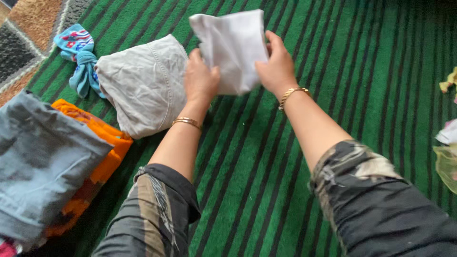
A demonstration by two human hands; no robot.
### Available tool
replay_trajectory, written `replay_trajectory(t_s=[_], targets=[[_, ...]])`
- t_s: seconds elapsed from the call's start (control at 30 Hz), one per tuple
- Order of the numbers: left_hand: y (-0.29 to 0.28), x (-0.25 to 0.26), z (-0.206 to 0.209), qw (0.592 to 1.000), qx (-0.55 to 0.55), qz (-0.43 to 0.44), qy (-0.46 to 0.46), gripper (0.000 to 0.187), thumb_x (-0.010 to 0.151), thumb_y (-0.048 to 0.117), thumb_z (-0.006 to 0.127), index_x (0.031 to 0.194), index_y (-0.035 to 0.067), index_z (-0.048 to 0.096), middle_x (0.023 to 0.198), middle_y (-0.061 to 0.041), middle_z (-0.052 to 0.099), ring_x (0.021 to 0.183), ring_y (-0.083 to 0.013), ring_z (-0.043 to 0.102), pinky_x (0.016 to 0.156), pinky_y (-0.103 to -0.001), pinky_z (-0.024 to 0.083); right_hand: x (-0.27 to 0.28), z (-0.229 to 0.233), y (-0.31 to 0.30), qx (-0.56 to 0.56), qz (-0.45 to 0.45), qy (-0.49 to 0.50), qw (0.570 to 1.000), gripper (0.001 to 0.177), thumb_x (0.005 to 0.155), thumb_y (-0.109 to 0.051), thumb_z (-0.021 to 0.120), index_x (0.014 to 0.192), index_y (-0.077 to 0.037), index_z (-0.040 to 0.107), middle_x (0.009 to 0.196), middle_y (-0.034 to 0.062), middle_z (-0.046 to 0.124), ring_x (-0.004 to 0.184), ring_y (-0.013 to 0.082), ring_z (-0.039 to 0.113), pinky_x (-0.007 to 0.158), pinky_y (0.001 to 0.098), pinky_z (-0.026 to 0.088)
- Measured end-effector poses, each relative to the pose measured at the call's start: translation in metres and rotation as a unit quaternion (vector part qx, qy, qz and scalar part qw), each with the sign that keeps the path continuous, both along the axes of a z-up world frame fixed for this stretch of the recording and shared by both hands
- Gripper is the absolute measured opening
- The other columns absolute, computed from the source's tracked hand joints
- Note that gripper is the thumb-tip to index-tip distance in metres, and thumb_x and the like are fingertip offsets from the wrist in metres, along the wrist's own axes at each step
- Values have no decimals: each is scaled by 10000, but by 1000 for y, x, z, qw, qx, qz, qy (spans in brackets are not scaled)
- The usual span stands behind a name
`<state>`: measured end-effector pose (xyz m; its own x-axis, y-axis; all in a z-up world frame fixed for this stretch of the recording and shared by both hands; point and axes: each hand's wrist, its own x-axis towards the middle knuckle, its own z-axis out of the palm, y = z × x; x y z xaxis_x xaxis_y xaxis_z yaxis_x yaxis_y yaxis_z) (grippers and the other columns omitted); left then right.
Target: The person folds white trousers and a white shirt by hand while sitting on a rug, then places the folded items onto a pile of other clothes.
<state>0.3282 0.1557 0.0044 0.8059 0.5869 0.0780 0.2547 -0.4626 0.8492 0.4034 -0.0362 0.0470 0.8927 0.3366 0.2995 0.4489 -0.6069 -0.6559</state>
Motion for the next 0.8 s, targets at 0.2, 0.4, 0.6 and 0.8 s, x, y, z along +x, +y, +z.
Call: replay_trajectory(t_s=[0.2,0.4,0.6,0.8], targets=[[-30,-47,-29,958,265,-93,-59,649,823,122,659,1428,-35,487,1515,-255,466,1430,-436,377,1149,-508,345,-40,-66,12,-228,-32,-57,972,797,855,-231,749,1541,-65,378,1564,161,435,1452,356,360,1136,542,327],[-72,-79,-73,928,298,-225,-19,536,941,169,499,1434,-40,502,1562,-206,441,1478,-380,365,1209,-515,297,-87,-118,-8,-274,16,-104,956,634,1005,-315,599,1578,-109,420,1659,121,393,1548,312,318,1214,529,286],[-73,-81,-69,939,277,-203,-5,557,958,206,507,1455,-44,491,1592,-188,433,1487,-365,361,1201,-531,267,-98,-103,-9,-281,6,-77,957,692,946,-413,608,1532,-88,438,1615,145,387,1505,359,306,1185,594,236],[-92,-142,-52,939,266,-215,28,565,950,225,538,1464,-2,479,1586,-159,404,1503,-341,315,1218,-533,227,-157,-79,-30,-284,33,-55,957,623,942,-376,612,1513,-169,471,1610,143,382,1493,392,306,1166,625,247]])
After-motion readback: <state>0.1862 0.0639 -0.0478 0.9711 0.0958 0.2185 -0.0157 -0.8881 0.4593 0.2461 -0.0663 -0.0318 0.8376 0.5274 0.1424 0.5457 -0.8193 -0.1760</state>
